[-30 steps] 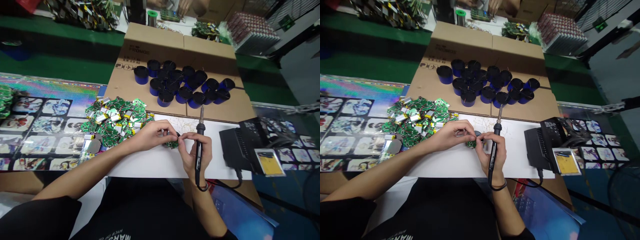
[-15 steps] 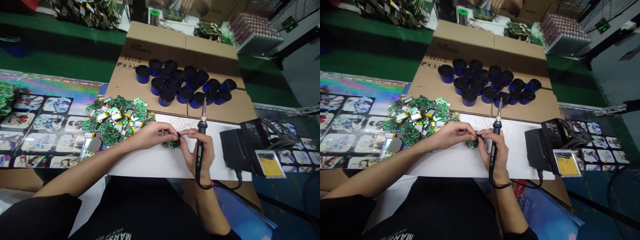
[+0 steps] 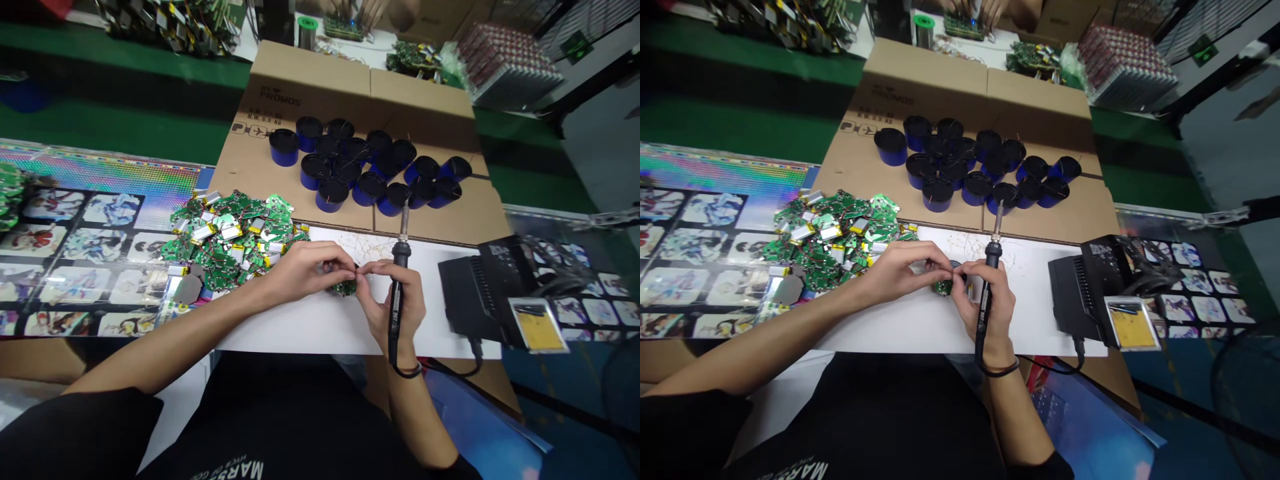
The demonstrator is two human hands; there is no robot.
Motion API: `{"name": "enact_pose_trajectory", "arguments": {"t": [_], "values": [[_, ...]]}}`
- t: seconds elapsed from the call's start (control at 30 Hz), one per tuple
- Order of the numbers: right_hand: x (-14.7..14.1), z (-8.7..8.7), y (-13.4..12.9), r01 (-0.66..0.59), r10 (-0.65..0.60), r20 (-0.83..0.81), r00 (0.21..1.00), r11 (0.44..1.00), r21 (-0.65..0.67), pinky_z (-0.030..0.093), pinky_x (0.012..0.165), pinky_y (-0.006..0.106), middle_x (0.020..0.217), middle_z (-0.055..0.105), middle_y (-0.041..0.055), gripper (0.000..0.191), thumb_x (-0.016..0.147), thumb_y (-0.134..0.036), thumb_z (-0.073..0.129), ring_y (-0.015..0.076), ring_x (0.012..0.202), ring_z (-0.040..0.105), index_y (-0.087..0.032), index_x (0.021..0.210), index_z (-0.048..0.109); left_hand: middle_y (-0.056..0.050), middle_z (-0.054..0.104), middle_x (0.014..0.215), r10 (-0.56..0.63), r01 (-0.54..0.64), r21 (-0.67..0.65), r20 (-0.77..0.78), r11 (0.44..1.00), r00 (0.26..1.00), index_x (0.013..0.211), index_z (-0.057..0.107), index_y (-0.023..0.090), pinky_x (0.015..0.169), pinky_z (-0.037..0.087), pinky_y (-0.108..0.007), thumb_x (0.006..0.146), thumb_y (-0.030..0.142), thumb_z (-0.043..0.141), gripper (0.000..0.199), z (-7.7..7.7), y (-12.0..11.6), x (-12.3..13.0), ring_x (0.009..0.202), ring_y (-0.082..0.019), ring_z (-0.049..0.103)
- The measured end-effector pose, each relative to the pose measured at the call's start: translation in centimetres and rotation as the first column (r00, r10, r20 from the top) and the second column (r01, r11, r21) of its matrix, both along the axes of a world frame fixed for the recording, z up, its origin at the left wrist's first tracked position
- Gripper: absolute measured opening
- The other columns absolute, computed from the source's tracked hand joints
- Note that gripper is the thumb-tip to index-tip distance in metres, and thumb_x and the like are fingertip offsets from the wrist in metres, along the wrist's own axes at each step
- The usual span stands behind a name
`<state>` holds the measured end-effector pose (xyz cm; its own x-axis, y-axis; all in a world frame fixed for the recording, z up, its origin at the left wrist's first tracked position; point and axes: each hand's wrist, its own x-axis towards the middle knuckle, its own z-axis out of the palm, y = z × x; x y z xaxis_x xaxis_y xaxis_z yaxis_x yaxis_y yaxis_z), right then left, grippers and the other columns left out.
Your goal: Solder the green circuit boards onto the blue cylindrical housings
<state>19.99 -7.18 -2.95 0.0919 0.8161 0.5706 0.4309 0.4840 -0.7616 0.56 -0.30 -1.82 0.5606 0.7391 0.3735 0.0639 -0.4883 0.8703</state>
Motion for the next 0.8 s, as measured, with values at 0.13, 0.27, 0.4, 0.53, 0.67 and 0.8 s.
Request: {"name": "enact_pose_trajectory", "arguments": {"t": [0.13, 0.27, 0.4, 0.53, 0.67, 0.8], "values": [[-0.3, -0.1, 0.0, 0.005, -0.005, -0.001, 1.0, 1.0, -0.012, 0.063, 0.09, 0.037, 0.1, 0.073, -0.0015, 0.037, 0.088, -0.007, 0.077, 0.0169, 0.093, 0.075, -0.028, 0.115, 0.063, -0.004, 0.073, 0.089, -0.033, 0.034, -0.056, 0.004, 0.998, 0.999, 0.097, 0.075, 0.015, 0.073, 0.049, -0.025, 0.101, 0.023, 0.072, 0.009, 0.3, -0.2, 0.1, 0.078, -0.013, 0.063], [-0.3, -0.3, -0.2, -0.008, 0.008, 0.017, 1.0, 1.0, -0.011, 0.063, 0.088, 0.038, 0.099, 0.072, -0.0011, 0.036, 0.09, -0.008, 0.075, 0.0178, 0.092, 0.074, -0.029, 0.116, 0.061, -0.001, 0.069, 0.084, -0.052, 0.05, -0.207, -0.005, 0.977, 0.999, 0.093, 0.072, 0.016, 0.069, 0.044, -0.024, 0.098, 0.021, 0.071, 0.008, 0.8, 0.0, 0.0, 0.075, -0.012, 0.058], [0.4, -0.6, -1.2, 0.015, -0.014, 0.077, 0.997, 1.0, -0.02, 0.063, 0.089, 0.043, 0.101, 0.072, 0.0016, 0.038, 0.091, -0.01, 0.074, 0.0205, 0.094, 0.073, -0.028, 0.12, 0.06, -0.002, 0.071, 0.091, -0.061, 0.048, -0.211, -0.059, 0.976, 0.996, 0.091, 0.071, 0.017, 0.072, 0.045, -0.025, 0.097, 0.022, 0.072, 0.009, 1.2, 0.8, -0.7, 0.081, -0.013, 0.061], [0.8, -1.0, -2.4, -0.013, 0.019, 0.305, 0.952, 1.0, -0.02, 0.062, 0.09, 0.049, 0.108, 0.077, 0.0062, 0.046, 0.088, -0.017, 0.083, 0.0268, 0.102, 0.073, -0.027, 0.126, 0.059, -0.005, 0.076, 0.104, -0.177, 0.171, -0.051, -0.147, 0.984, 0.973, 0.092, 0.072, 0.018, 0.092, 0.049, -0.029, 0.098, 0.017, 0.069, 0.007, 1.2, 1.3, -1.3, 0.101, -0.017, 0.068], [0.9, -1.1, -2.5, -0.042, 0.02, 0.393, 0.919, 0.998, 0.048, 0.064, 0.084, 0.047, 0.108, 0.08, 0.0075, 0.047, 0.09, -0.015, 0.083, 0.0267, 0.099, 0.076, -0.028, 0.129, 0.059, -0.005, 0.076, 0.107, -0.22, 0.236, 0.032, -0.25, 0.971, 0.943, 0.093, 0.07, 0.02, 0.096, 0.048, -0.032, 0.098, 0.013, 0.067, 0.009, 0.7, 1.3, -1.4, 0.105, -0.019, 0.067], [1.3, -1.1, -2.1, -0.097, 0.08, 0.378, 0.922, 0.995, 0.027, 0.065, 0.087, 0.048, 0.11, 0.081, 0.0077, 0.049, 0.09, -0.01, 0.081, 0.0269, 0.102, 0.075, -0.028, 0.13, 0.06, -0.004, 0.076, 0.103, -0.231, 0.252, 0.033, -0.295, 0.967, 0.927, 0.094, 0.069, 0.02, 0.094, 0.048, -0.032, 0.101, 0.017, 0.064, 0.009, 0.6, 1.1, -1.3, 0.104, -0.02, 0.064]]}}
